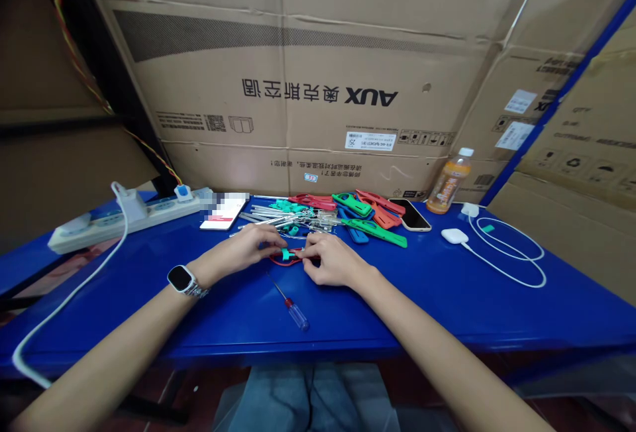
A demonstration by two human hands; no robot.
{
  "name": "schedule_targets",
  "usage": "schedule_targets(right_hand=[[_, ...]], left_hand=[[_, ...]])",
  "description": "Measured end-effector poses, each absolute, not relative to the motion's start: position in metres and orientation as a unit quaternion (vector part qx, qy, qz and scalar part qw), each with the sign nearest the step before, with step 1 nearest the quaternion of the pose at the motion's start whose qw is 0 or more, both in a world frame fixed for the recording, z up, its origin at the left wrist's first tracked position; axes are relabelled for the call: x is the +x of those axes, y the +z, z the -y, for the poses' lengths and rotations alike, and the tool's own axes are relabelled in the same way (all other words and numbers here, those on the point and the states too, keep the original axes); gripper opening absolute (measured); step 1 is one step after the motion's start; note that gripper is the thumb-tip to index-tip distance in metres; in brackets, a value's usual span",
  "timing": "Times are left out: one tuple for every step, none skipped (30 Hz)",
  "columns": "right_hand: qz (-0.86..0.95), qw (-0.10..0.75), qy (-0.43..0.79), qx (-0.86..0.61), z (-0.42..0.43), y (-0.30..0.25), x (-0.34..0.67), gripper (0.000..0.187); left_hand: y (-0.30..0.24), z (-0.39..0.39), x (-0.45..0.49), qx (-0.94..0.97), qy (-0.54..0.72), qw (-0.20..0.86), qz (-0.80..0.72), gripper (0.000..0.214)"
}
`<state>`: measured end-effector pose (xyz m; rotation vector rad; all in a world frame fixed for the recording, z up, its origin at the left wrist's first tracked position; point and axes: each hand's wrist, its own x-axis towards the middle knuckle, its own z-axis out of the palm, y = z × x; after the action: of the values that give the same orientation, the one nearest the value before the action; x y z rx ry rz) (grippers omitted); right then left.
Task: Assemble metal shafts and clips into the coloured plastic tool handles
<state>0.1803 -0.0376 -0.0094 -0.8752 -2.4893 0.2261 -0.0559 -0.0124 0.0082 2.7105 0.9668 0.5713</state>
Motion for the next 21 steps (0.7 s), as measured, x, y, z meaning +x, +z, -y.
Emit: schedule_targets(right_hand=[[0.911, 0.244, 0.087, -0.321, 0.037, -0.009, 0.180, 0.025], [0.910, 0.244, 0.091, -0.322, 0.037, -0.009, 0.181, 0.026], [0.910, 0.243, 0.094, -0.322, 0.037, -0.009, 0.181, 0.026], [0.910, 0.241, 0.095, -0.323, 0.036, -0.009, 0.181, 0.026], [0.910, 0.241, 0.096, -0.323, 0.036, -0.008, 0.181, 0.026], [0.910, 0.239, 0.097, -0.324, 0.036, -0.008, 0.181, 0.026], [0.910, 0.239, 0.096, -0.324, 0.036, -0.007, 0.181, 0.026], [0.910, 0.238, 0.095, -0.326, 0.036, -0.007, 0.181, 0.026], [0.910, 0.237, 0.094, -0.327, 0.036, -0.006, 0.181, 0.026], [0.910, 0.234, 0.093, -0.330, 0.037, -0.005, 0.180, 0.026], [0.910, 0.230, 0.092, -0.333, 0.037, -0.005, 0.180, 0.026], [0.910, 0.227, 0.091, -0.336, 0.037, -0.005, 0.180, 0.026], [0.909, 0.225, 0.091, -0.339, 0.038, -0.004, 0.180, 0.026], [0.908, 0.224, 0.092, -0.342, 0.038, -0.004, 0.180, 0.027], [0.907, 0.224, 0.093, -0.345, 0.038, -0.005, 0.180, 0.027], [0.906, 0.224, 0.094, -0.346, 0.037, -0.005, 0.180, 0.027], [0.906, 0.224, 0.094, -0.347, 0.037, -0.005, 0.181, 0.027], [0.906, 0.224, 0.094, -0.347, 0.037, -0.005, 0.181, 0.027], [0.906, 0.225, 0.094, -0.346, 0.036, -0.005, 0.181, 0.027], [0.907, 0.225, 0.093, -0.344, 0.036, -0.005, 0.181, 0.027], [0.907, 0.227, 0.093, -0.342, 0.036, -0.005, 0.181, 0.026]], left_hand=[[0.008, 0.012, -0.056, 0.919, 0.194, 0.105, -0.328, 0.015], [0.008, 0.013, -0.056, 0.918, 0.195, 0.108, -0.329, 0.015], [0.008, 0.013, -0.055, 0.917, 0.196, 0.113, -0.329, 0.015], [0.008, 0.013, -0.055, 0.916, 0.198, 0.119, -0.329, 0.014], [0.008, 0.013, -0.055, 0.914, 0.199, 0.125, -0.330, 0.014], [0.008, 0.014, -0.055, 0.912, 0.201, 0.132, -0.332, 0.014], [0.009, 0.014, -0.055, 0.908, 0.203, 0.139, -0.338, 0.013], [0.009, 0.015, -0.055, 0.903, 0.206, 0.147, -0.347, 0.013], [0.009, 0.016, -0.054, 0.898, 0.207, 0.153, -0.358, 0.013], [0.010, 0.017, -0.054, 0.893, 0.207, 0.157, -0.368, 0.012], [0.010, 0.018, -0.053, 0.889, 0.206, 0.159, -0.377, 0.012], [0.010, 0.018, -0.053, 0.886, 0.206, 0.159, -0.383, 0.012], [0.009, 0.018, -0.053, 0.885, 0.206, 0.159, -0.387, 0.012], [0.009, 0.018, -0.052, 0.883, 0.207, 0.159, -0.389, 0.012], [0.008, 0.018, -0.052, 0.883, 0.209, 0.160, -0.388, 0.012], [0.006, 0.017, -0.053, 0.886, 0.209, 0.160, -0.383, 0.012], [0.004, 0.016, -0.053, 0.891, 0.206, 0.159, -0.373, 0.013], [0.002, 0.015, -0.054, 0.898, 0.200, 0.155, -0.361, 0.014], [0.000, 0.013, -0.054, 0.905, 0.193, 0.148, -0.350, 0.015], [-0.002, 0.012, -0.055, 0.910, 0.184, 0.138, -0.344, 0.016], [-0.004, 0.011, -0.055, 0.914, 0.176, 0.127, -0.342, 0.016]])
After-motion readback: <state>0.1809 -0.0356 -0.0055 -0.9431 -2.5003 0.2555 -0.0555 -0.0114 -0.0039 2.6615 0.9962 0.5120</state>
